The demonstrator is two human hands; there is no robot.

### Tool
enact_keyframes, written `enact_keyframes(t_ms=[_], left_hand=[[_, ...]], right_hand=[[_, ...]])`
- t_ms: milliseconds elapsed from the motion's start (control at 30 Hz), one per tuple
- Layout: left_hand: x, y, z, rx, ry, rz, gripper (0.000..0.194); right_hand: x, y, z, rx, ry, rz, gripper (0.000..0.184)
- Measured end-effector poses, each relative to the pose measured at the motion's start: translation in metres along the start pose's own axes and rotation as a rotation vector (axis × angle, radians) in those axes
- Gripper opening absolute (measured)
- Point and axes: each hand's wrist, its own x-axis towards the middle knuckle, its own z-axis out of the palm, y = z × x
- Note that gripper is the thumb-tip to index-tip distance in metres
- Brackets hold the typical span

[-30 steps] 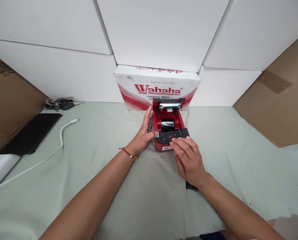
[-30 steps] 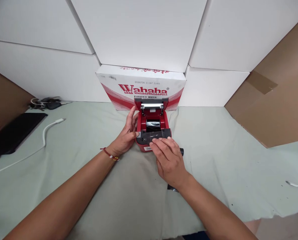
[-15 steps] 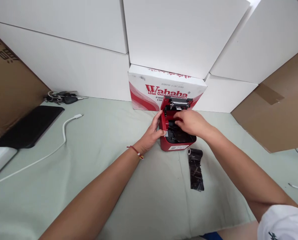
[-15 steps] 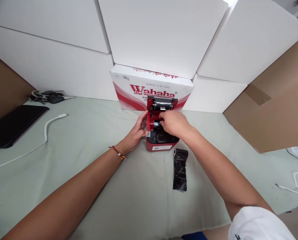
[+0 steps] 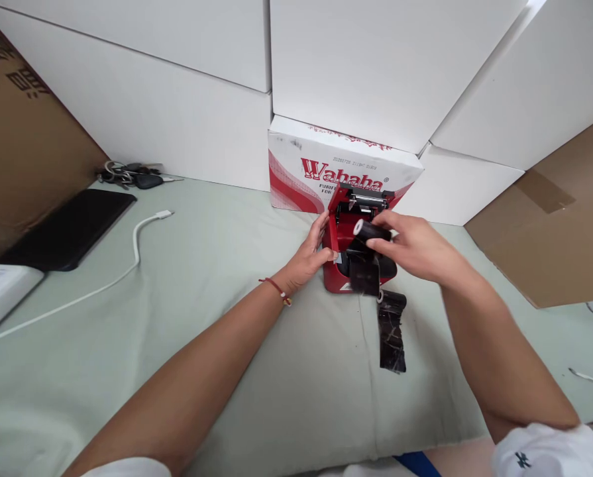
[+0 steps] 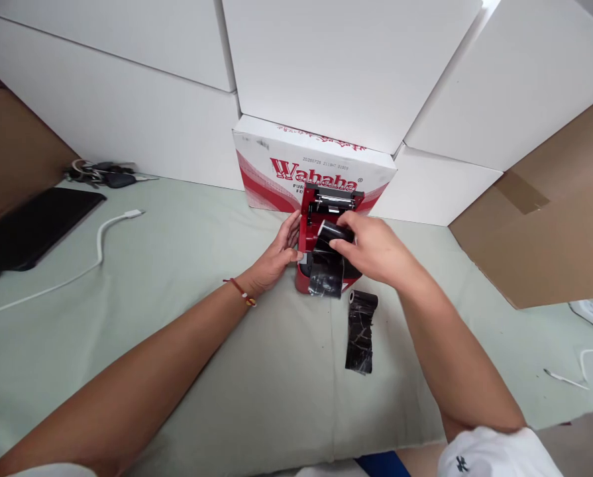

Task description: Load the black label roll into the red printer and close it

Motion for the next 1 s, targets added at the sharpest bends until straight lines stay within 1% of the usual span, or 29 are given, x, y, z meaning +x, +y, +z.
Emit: enact_keyframes(t_ms=[33, 100, 167, 233, 300, 367, 433, 467, 533, 567, 667, 700, 767, 833, 867, 933, 967, 1000], left_hand=[[0.0, 0.0, 0.0, 0.011, 0.004, -0.001, 0.11], [0.0, -0.001, -0.001, 0.031, 0.0, 0.009, 0.108], [0.001, -0.001, -0.001, 0.029, -0.007, 0.026, 0.107], [0.001, -0.001, -0.002, 0.013, -0.015, 0.031, 0.105], [0.001, -0.001, -0.002, 0.007, -0.02, 0.037, 0.103], [0.001, -0.001, -0.003, 0.009, -0.021, 0.048, 0.101], [0.001, -0.002, -0.004, -0.003, -0.02, 0.052, 0.101], [0.001, -0.003, -0.005, -0.012, -0.02, 0.049, 0.101], [0.001, -0.003, -0.005, -0.028, -0.019, 0.037, 0.101], [0.001, -0.002, -0.005, -0.035, -0.015, 0.029, 0.101], [0.001, 0.0, -0.004, -0.052, 0.006, 0.008, 0.102], [0.001, 0.001, -0.003, -0.055, 0.012, 0.004, 0.103], [0.0, 0.002, -0.002, -0.052, 0.014, -0.005, 0.103], [-0.001, 0.003, -0.001, -0.049, 0.014, -0.023, 0.101], [-0.002, 0.002, -0.001, -0.045, 0.015, -0.031, 0.099], [-0.003, 0.001, -0.002, -0.03, 0.018, -0.036, 0.097], [-0.003, 0.0, -0.002, -0.02, 0.019, -0.031, 0.096], [-0.003, -0.002, -0.002, -0.011, 0.02, -0.023, 0.096]], right_hand=[[-0.015, 0.012, -0.01, 0.091, 0.021, -0.018, 0.032], [-0.042, 0.042, -0.028, 0.146, 0.02, 0.0, 0.036], [-0.062, 0.077, -0.037, 0.134, -0.058, 0.09, 0.041], [-0.073, 0.11, -0.032, 0.091, -0.172, 0.189, 0.041], [-0.078, 0.135, -0.016, 0.02, -0.263, 0.271, 0.036], [-0.08, 0.148, 0.005, -0.06, -0.274, 0.326, 0.032], [-0.082, 0.15, 0.025, -0.089, -0.203, 0.331, 0.033], [-0.083, 0.147, 0.032, -0.07, -0.153, 0.316, 0.035], [-0.084, 0.137, 0.044, 0.018, -0.081, 0.24, 0.039], [-0.084, 0.131, 0.049, 0.069, -0.069, 0.186, 0.039], [-0.082, 0.113, 0.065, 0.151, -0.136, 0.011, 0.034], [-0.08, 0.107, 0.07, 0.14, -0.166, -0.025, 0.034], [-0.078, 0.098, 0.075, 0.08, -0.207, -0.047, 0.037], [-0.08, 0.09, 0.068, 0.055, -0.251, -0.075, 0.037], [-0.081, 0.086, 0.059, 0.084, -0.279, -0.113, 0.036], [-0.082, 0.077, 0.033, 0.2, -0.329, -0.226, 0.033], [-0.081, 0.071, 0.019, 0.249, -0.329, -0.272, 0.034], [-0.078, 0.064, 0.005, 0.271, -0.3, -0.292, 0.036]])
